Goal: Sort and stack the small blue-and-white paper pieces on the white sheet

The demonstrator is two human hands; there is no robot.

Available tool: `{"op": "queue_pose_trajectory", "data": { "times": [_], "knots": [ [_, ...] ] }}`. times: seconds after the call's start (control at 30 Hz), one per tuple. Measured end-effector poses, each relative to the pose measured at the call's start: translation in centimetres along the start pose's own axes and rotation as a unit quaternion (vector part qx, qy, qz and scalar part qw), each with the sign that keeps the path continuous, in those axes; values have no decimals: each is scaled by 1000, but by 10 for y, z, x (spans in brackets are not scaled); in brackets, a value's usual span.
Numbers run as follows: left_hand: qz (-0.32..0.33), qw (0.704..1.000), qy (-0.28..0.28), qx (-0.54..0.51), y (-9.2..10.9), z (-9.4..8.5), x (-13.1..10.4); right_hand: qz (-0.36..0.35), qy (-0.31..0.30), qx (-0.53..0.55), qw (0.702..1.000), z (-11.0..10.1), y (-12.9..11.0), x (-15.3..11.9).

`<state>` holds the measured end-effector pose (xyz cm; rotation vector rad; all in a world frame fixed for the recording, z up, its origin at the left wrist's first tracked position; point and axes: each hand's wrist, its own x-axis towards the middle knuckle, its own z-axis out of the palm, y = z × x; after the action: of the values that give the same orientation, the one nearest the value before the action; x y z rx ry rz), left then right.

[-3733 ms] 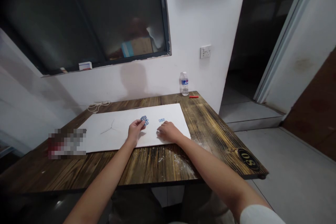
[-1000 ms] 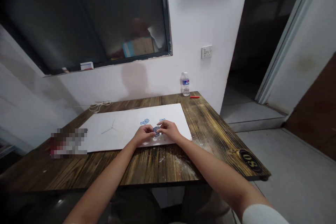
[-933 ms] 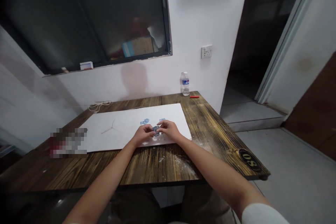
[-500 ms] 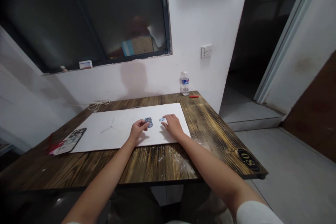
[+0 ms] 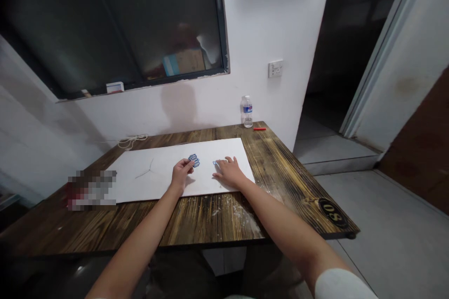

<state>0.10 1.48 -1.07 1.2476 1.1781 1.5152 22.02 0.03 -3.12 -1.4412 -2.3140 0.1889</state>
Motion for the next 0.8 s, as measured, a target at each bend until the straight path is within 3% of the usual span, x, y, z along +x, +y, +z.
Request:
{"op": "queue_pose_trajectory", "data": {
  "times": [0.23,0.5,0.67,0.8],
  "knots": [
    [2,1000,1,-1,2,-1,-1,-41,28,26,998,-10,-6,-3],
    [3,1000,1,7,1,-1,0,-88,64,16,994,-5,-3,-3],
    [5,1000,-5,9,1,-1,0,-114,6,-6,993,-9,-4,-6],
    [9,1000,-6,12,2,-1,0,-188,-31,28,981,-16,-8,-8]
  ]
}}
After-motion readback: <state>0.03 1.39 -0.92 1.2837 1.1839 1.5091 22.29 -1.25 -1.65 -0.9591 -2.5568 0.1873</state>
